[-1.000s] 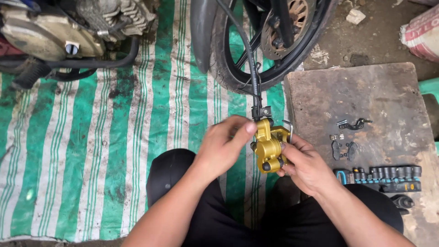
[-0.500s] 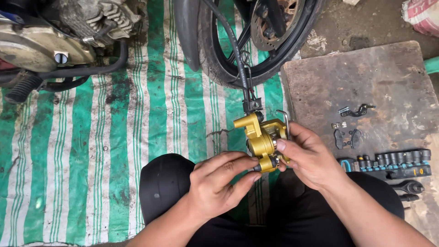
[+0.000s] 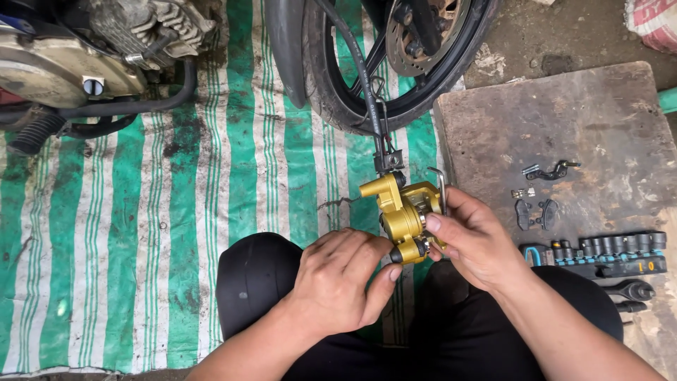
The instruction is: Removing pins and brake pads from a motorcycle brake caliper for maintenance or repair.
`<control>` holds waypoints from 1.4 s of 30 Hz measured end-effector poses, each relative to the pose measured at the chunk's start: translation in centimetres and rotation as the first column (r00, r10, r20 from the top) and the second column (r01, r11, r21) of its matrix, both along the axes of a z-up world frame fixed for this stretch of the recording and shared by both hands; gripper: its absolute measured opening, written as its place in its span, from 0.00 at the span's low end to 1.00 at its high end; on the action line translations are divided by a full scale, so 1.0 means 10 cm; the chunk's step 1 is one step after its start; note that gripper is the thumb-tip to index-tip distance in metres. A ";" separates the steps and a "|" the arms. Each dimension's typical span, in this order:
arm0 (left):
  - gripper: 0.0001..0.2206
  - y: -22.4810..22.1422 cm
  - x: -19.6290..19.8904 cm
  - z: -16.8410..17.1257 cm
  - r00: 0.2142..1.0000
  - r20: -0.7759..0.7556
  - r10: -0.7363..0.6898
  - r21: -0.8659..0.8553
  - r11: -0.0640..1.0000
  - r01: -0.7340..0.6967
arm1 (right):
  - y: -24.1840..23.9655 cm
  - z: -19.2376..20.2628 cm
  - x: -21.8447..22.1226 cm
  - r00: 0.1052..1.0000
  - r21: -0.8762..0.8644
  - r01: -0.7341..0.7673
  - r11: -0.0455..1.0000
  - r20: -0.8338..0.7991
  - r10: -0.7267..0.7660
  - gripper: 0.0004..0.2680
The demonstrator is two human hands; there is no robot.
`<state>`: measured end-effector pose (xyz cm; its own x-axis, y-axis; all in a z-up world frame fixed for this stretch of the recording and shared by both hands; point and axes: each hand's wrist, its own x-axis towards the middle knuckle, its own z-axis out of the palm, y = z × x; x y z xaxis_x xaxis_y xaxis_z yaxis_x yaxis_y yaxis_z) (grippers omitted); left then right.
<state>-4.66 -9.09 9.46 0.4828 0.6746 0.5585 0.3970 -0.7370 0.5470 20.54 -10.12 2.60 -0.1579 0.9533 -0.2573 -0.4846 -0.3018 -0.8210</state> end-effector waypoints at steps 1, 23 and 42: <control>0.09 -0.01 0.00 0.01 1.000 -0.005 0.001 0.003 1.000 -0.001 | 0.01 0.00 0.00 1.000 0.003 -0.001 1.000 -0.005 0.001 0.10; 0.15 0.02 0.00 -0.13 0.999 0.027 0.041 -0.271 0.962 -0.032 | 0.04 0.00 -0.04 0.919 0.043 0.071 0.997 0.385 -0.082 0.04; 0.15 0.12 -0.09 -0.13 0.970 0.242 -0.019 -0.778 0.594 0.206 | 0.01 0.09 -0.12 0.903 0.032 0.046 0.998 0.425 -0.055 0.06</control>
